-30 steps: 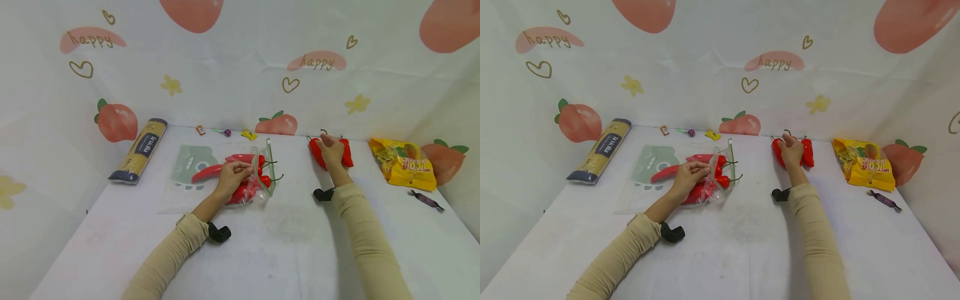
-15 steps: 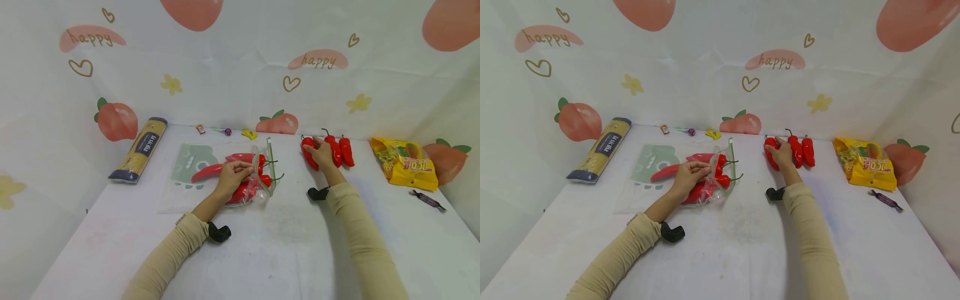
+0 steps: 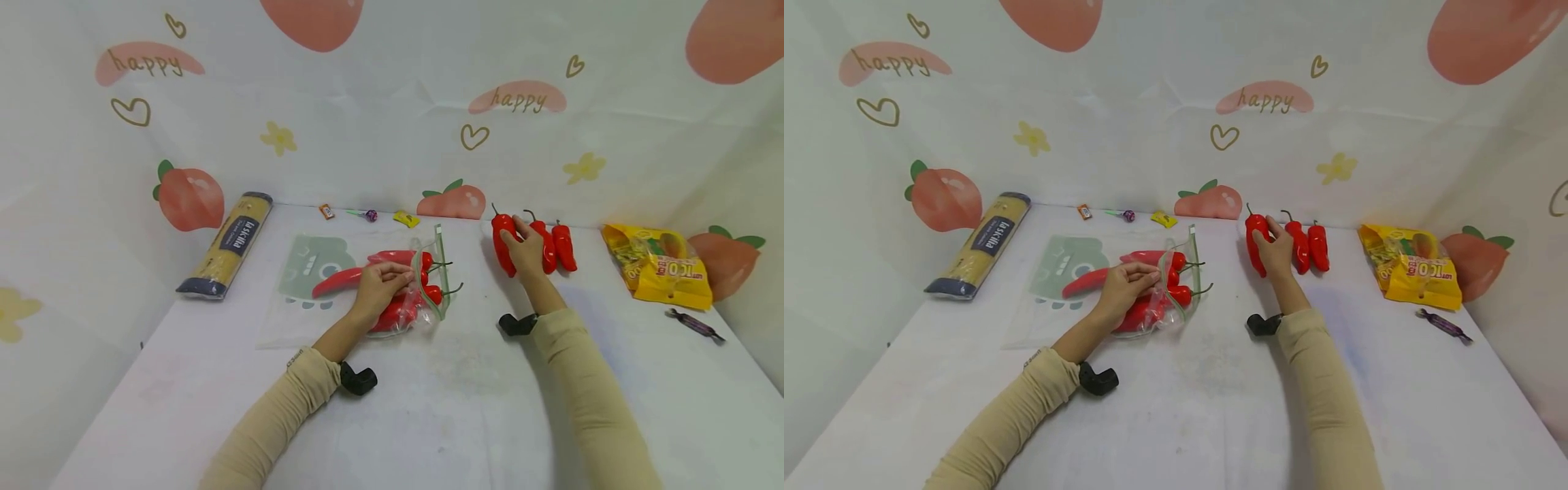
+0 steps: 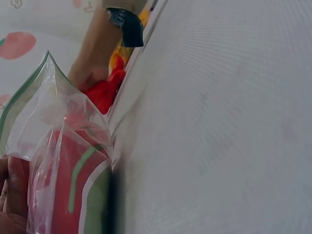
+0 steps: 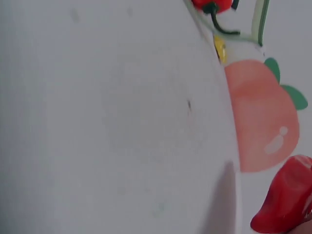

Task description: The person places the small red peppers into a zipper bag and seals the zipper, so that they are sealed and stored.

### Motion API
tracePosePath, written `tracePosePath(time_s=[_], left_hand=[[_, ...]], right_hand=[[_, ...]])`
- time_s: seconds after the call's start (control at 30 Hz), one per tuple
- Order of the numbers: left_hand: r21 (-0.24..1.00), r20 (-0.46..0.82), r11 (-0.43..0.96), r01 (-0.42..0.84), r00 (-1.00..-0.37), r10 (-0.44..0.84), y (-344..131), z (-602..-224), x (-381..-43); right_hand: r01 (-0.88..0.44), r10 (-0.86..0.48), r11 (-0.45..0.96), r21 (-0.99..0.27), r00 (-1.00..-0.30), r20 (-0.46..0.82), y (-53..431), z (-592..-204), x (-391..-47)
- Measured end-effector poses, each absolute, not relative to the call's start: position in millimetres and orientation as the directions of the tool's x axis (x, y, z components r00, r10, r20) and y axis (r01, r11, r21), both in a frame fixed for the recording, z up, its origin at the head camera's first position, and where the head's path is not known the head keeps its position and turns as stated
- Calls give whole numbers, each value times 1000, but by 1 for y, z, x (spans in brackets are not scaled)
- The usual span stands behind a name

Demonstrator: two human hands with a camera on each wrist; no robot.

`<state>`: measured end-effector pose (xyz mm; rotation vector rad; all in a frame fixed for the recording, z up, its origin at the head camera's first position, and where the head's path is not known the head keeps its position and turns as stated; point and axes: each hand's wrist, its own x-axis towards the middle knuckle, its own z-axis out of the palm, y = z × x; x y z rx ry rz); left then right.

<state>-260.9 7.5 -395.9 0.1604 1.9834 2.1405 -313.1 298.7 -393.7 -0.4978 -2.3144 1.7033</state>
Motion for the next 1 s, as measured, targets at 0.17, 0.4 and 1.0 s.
tracePosePath(time_s=[0.17,0.4,1.0], left_hand=[[993,-60,-81,-82,-970,236,7,-397,-261],[992,-44,-105,-70,-970,238,7,-397,-261],[993,-34,-104,-60,-971,237,8,-393,-260]], right_hand=[[71,390,134,-988,-921,-13,279,-386,-302],[20,402,28,-999,-916,-7,245,-383,-292],[14,446,-350,-937,-877,-179,221,-388,-271]])
